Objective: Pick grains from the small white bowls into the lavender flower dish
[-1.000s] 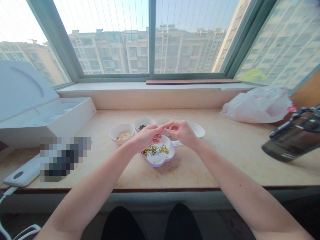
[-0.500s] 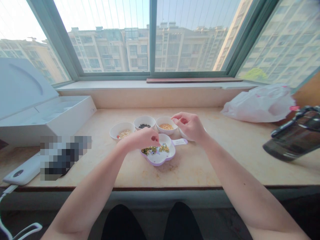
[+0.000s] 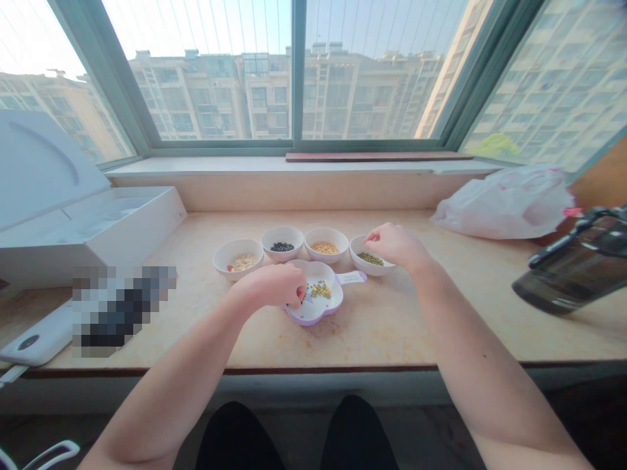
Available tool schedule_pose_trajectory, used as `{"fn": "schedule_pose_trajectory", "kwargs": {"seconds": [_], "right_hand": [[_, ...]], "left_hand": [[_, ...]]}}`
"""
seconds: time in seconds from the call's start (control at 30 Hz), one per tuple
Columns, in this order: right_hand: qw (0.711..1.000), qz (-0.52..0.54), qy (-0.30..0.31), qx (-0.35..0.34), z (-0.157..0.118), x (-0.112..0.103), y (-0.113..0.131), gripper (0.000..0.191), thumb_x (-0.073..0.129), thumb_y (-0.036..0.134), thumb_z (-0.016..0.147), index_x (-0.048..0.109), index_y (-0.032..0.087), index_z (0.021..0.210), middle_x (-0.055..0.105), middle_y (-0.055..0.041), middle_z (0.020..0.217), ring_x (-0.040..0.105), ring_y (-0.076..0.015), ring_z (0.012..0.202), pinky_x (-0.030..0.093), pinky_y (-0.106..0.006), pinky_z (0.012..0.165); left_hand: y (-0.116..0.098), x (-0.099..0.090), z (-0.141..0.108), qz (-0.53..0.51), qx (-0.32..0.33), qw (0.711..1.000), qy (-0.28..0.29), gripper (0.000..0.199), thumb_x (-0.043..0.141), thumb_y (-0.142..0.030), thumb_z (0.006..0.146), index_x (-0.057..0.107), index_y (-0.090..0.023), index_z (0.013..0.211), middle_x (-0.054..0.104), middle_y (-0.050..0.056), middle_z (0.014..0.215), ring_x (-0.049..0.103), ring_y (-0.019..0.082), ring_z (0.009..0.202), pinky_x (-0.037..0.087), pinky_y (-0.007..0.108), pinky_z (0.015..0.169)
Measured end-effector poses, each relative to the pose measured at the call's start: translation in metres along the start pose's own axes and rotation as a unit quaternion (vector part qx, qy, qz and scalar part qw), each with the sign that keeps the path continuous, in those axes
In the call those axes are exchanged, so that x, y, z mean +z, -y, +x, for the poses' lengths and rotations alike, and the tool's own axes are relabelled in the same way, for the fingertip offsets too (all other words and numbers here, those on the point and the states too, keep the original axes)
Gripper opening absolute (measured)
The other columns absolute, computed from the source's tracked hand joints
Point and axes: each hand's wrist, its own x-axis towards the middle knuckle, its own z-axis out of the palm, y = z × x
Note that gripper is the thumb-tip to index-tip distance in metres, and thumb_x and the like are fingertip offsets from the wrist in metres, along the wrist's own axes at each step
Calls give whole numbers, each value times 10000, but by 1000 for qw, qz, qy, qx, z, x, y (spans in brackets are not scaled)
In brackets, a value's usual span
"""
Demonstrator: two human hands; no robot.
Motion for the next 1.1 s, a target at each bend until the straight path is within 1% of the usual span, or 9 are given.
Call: {"fn": "schedule_pose_trajectory", "kwargs": {"seconds": [0.1,0.27,0.43,0.57,0.63,0.77,0.9,1.0,1.1], "right_hand": [[1000,-2,4,-2,1,0,-2,233,617,214,747,827,240,845,788,-85,865,697,-235,789,459,-305,659],[999,-15,39,28,-3,-2,1,219,644,360,796,821,232,809,770,-111,809,686,-249,731,443,-325,619],[1000,4,-18,13,-4,-2,5,327,605,456,861,816,212,914,778,-133,926,705,-308,874,441,-344,637],[995,67,-74,-22,-3,1,12,305,600,423,892,807,199,884,779,-120,918,703,-278,854,449,-335,664],[990,100,-93,-45,-4,3,17,299,604,418,898,800,195,862,776,-112,880,696,-255,809,453,-328,674],[981,132,-116,-88,-7,6,23,292,610,410,896,790,188,835,769,-97,813,677,-239,743,448,-329,667],[965,185,-138,-123,-10,5,27,298,593,399,907,782,180,838,758,-82,761,649,-214,689,443,-327,670],[940,267,-116,-177,-15,6,34,355,570,457,932,776,178,854,749,-63,755,624,-186,666,441,-310,663],[909,353,-51,-217,-25,9,44,381,622,532,899,769,184,955,710,-28,732,567,-145,605,423,-284,602]], "left_hand": [[9,5,1,-68,40,997,-13,216,728,-34,571,653,-218,487,447,-8,435,368,139,453,304,290,532],[2,1,-1,-11,-14,1000,26,234,681,-66,681,637,-212,503,493,15,500,367,139,445,277,303,532],[-13,-11,-2,-60,34,997,-19,181,719,-160,746,655,-232,592,562,-16,556,417,124,468,251,273,504],[-23,-20,-1,-152,70,986,-30,149,630,-273,876,650,-208,743,560,-2,671,459,127,602,289,253,558],[-26,-22,-1,-261,82,961,-23,217,621,-365,910,607,-193,779,481,-12,667,404,116,599,282,253,565],[-29,-21,0,-469,94,878,-8,361,632,-485,923,505,-188,764,312,-51,653,279,86,560,224,247,539],[-31,-19,3,-579,69,812,-29,365,724,-439,868,490,-179,765,341,-37,717,307,74,572,230,231,521],[-30,-17,5,-613,36,788,-42,336,754,-385,849,503,-171,781,377,-33,722,323,66,567,235,217,509],[-27,-12,9,-623,18,781,-40,336,762,-371,845,502,-167,781,391,-38,710,335,59,561,244,209,513]]}}
